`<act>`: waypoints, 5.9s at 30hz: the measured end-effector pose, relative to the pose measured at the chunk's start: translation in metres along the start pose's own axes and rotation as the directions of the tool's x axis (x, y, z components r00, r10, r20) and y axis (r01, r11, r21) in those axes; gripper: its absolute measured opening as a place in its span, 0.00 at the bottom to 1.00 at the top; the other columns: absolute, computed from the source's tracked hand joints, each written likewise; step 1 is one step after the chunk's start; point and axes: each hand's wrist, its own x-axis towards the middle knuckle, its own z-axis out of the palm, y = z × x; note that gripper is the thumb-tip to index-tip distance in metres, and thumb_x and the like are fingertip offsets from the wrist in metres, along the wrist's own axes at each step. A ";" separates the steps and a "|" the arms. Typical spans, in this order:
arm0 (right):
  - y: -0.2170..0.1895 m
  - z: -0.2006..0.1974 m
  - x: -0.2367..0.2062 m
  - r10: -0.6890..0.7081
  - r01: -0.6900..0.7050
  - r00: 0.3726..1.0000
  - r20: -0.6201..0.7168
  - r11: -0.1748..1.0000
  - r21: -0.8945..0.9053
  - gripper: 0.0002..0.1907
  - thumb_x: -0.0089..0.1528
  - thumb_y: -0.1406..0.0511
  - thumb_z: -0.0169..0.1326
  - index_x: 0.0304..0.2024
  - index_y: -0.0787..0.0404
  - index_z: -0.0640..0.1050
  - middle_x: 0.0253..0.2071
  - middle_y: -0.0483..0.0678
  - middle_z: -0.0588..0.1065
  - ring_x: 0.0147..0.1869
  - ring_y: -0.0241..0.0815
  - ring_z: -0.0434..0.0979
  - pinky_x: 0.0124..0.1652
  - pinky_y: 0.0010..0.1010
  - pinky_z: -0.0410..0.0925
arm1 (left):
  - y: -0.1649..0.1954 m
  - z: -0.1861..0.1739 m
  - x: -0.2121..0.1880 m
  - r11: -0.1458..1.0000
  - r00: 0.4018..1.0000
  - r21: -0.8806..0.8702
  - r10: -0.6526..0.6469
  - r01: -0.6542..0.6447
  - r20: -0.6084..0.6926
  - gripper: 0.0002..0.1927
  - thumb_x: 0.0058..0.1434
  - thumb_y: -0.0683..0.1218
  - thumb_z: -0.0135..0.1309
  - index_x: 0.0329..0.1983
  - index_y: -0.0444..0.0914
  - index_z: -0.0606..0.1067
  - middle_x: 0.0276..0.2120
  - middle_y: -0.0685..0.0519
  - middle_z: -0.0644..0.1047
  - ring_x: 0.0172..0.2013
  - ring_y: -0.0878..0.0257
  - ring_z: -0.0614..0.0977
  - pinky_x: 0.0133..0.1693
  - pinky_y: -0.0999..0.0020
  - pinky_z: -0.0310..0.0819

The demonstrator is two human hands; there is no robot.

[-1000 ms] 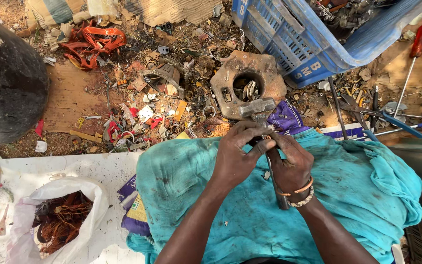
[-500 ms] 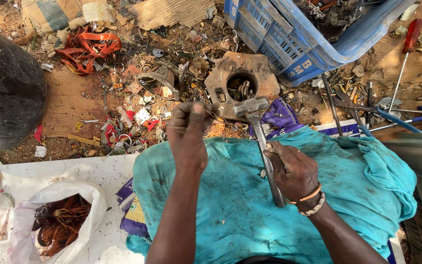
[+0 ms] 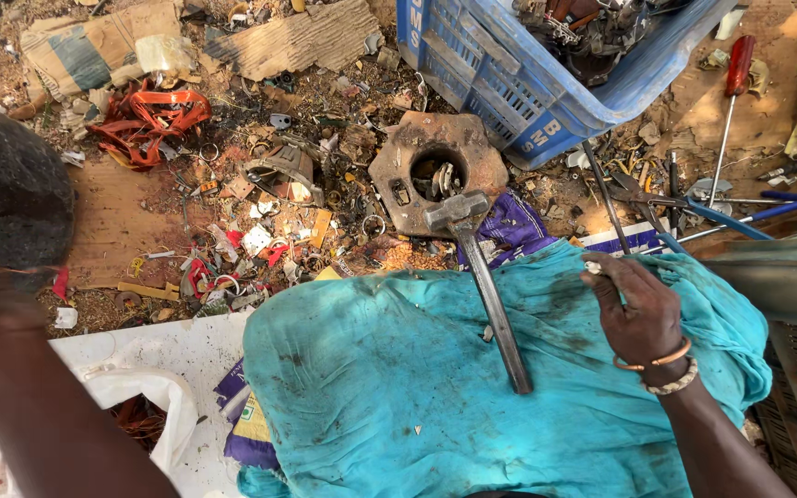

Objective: The person sits on the ground at a scrap yard and dismantles old electric motor and appliance parts with a hammer and pliers, breaking casings on a stone block and pulling out copper windings. They place copper pieces into a white sack and sort metal parts into a blue basket and a black bin.

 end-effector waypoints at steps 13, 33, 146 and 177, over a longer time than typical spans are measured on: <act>-0.044 0.027 -0.008 0.269 -0.344 0.937 0.223 0.821 0.456 0.13 0.68 0.67 0.55 0.53 0.66 0.79 0.51 0.52 0.76 0.48 0.39 0.83 0.46 0.29 0.76 | -0.100 0.082 -0.199 0.561 0.714 0.769 -0.398 -0.307 0.576 0.22 0.65 0.60 0.59 0.48 0.38 0.77 0.36 0.48 0.79 0.28 0.57 0.78 0.29 0.57 0.72; 0.006 -0.033 -0.013 -0.005 -0.429 0.404 0.915 0.882 0.194 0.19 0.61 0.58 0.61 0.53 0.54 0.83 0.48 0.45 0.85 0.51 0.41 0.86 0.50 0.37 0.76 | -0.099 0.070 -0.227 0.238 0.507 0.692 -0.528 -0.682 0.681 0.12 0.62 0.52 0.55 0.34 0.40 0.81 0.39 0.45 0.78 0.39 0.44 0.83 0.40 0.47 0.77; -0.216 0.087 -0.035 -0.468 -0.791 0.499 0.729 0.098 0.604 0.43 0.71 0.43 0.42 0.67 0.76 0.68 0.67 0.69 0.71 0.72 0.63 0.72 0.69 0.55 0.64 | 0.013 -0.229 -0.130 0.071 0.922 0.980 0.358 -0.184 0.147 0.25 0.88 0.54 0.46 0.38 0.33 0.75 0.31 0.48 0.78 0.31 0.56 0.80 0.32 0.62 0.71; -0.015 0.092 -0.020 0.079 -0.650 0.750 0.657 -0.100 0.753 0.34 0.68 0.52 0.51 0.63 0.75 0.70 0.57 0.65 0.76 0.62 0.56 0.77 0.60 0.49 0.69 | -0.227 0.117 -0.038 0.090 0.702 0.775 -0.368 -0.625 0.609 0.15 0.69 0.45 0.54 0.58 0.44 0.78 0.45 0.45 0.81 0.44 0.49 0.81 0.48 0.49 0.73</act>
